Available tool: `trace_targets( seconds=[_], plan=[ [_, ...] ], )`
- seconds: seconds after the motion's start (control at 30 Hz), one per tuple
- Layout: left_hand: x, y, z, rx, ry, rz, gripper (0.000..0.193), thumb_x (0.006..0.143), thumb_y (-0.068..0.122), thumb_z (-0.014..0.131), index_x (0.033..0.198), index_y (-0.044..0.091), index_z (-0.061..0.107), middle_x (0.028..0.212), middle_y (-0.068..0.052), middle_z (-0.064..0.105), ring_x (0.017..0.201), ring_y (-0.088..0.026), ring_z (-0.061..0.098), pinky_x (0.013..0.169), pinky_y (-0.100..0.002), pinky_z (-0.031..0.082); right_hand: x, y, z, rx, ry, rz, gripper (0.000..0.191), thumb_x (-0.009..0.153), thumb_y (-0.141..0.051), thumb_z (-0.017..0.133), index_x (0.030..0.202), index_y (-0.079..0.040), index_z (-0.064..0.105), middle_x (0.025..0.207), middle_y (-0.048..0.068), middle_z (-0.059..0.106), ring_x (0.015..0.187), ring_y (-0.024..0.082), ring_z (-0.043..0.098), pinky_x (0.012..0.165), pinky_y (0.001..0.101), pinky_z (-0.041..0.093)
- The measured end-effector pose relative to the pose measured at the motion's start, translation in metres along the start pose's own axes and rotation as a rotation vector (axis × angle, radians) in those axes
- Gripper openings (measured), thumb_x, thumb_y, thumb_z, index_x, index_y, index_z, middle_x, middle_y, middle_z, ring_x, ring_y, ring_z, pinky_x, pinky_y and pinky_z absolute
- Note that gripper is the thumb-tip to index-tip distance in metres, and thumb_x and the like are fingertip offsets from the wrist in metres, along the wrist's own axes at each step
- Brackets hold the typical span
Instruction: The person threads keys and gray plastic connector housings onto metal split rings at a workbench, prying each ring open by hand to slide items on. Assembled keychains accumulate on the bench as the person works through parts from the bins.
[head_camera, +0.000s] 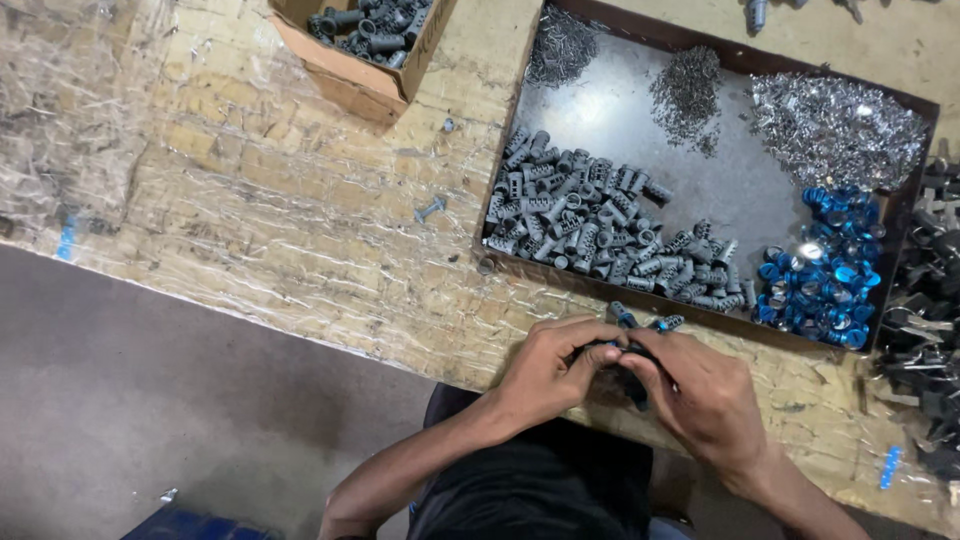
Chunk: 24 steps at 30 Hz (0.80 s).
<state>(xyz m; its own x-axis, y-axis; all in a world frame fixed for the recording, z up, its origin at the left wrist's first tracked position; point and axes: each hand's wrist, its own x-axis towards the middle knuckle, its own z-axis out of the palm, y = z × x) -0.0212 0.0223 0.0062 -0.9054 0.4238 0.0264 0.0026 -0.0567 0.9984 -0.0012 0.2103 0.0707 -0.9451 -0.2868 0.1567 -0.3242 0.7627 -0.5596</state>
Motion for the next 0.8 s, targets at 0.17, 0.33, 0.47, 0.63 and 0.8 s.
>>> trace_targets(
  seconds=[0.17, 0.33, 0.47, 0.63, 0.8],
  plan=[
    [-0.008, 0.010, 0.011, -0.113, -0.023, -0.100, 0.021, 0.098, 0.008, 0.067, 0.118, 0.000, 0.068, 0.095, -0.010, 0.073, 0.081, -0.018, 0.071, 0.070, -0.032, 0.057, -0.013, 0.013, -0.004, 0.136, -0.015, 0.123, 0.015, 0.091, -0.012, 0.071, 0.100, -0.001, 0.072, 0.088, 0.013, 0.073, 0.070, 0.026, 0.071, 0.060, 0.0349, 0.054],
    [-0.009, 0.016, 0.016, 0.172, 0.162, -0.008, 0.022, 0.105, 0.019, 0.060, 0.097, -0.001, 0.066, 0.080, -0.015, 0.068, 0.066, -0.027, 0.067, 0.060, -0.038, 0.052, -0.021, 0.022, 0.005, 0.122, 0.021, 0.073, 0.014, 0.092, -0.011, 0.070, 0.099, 0.001, 0.071, 0.083, 0.014, 0.071, 0.068, 0.029, 0.069, 0.061, 0.0374, 0.052],
    [-0.006, 0.013, 0.019, 0.335, 0.125, -0.033, 0.046, 0.110, 0.027, 0.051, 0.073, 0.001, 0.059, 0.066, -0.019, 0.060, 0.060, -0.036, 0.062, 0.056, -0.044, 0.044, -0.025, 0.024, 0.012, 0.087, 0.118, -0.042, 0.011, 0.095, -0.008, 0.067, 0.100, 0.002, 0.068, 0.086, 0.016, 0.070, 0.071, 0.032, 0.068, 0.063, 0.0389, 0.052],
    [-0.001, 0.005, 0.024, 0.326, 0.132, 0.055, 0.045, 0.109, 0.022, 0.052, 0.069, 0.002, 0.058, 0.063, -0.018, 0.058, 0.053, -0.035, 0.060, 0.052, -0.045, 0.044, -0.028, 0.022, 0.020, 0.086, 0.162, -0.044, 0.009, 0.096, -0.007, 0.066, 0.093, 0.001, 0.066, 0.076, 0.016, 0.065, 0.061, 0.033, 0.063, 0.056, 0.0403, 0.046],
    [0.008, -0.009, 0.026, 0.416, 0.155, 0.424, 0.038, 0.107, 0.010, 0.053, 0.072, 0.000, 0.058, 0.064, -0.015, 0.060, 0.053, -0.032, 0.060, 0.052, -0.043, 0.047, -0.025, 0.031, 0.021, 0.256, 0.030, 0.190, 0.013, 0.099, -0.010, 0.061, 0.088, -0.003, 0.066, 0.059, 0.012, 0.059, 0.048, 0.026, 0.060, 0.049, 0.0368, 0.043]
  ],
)
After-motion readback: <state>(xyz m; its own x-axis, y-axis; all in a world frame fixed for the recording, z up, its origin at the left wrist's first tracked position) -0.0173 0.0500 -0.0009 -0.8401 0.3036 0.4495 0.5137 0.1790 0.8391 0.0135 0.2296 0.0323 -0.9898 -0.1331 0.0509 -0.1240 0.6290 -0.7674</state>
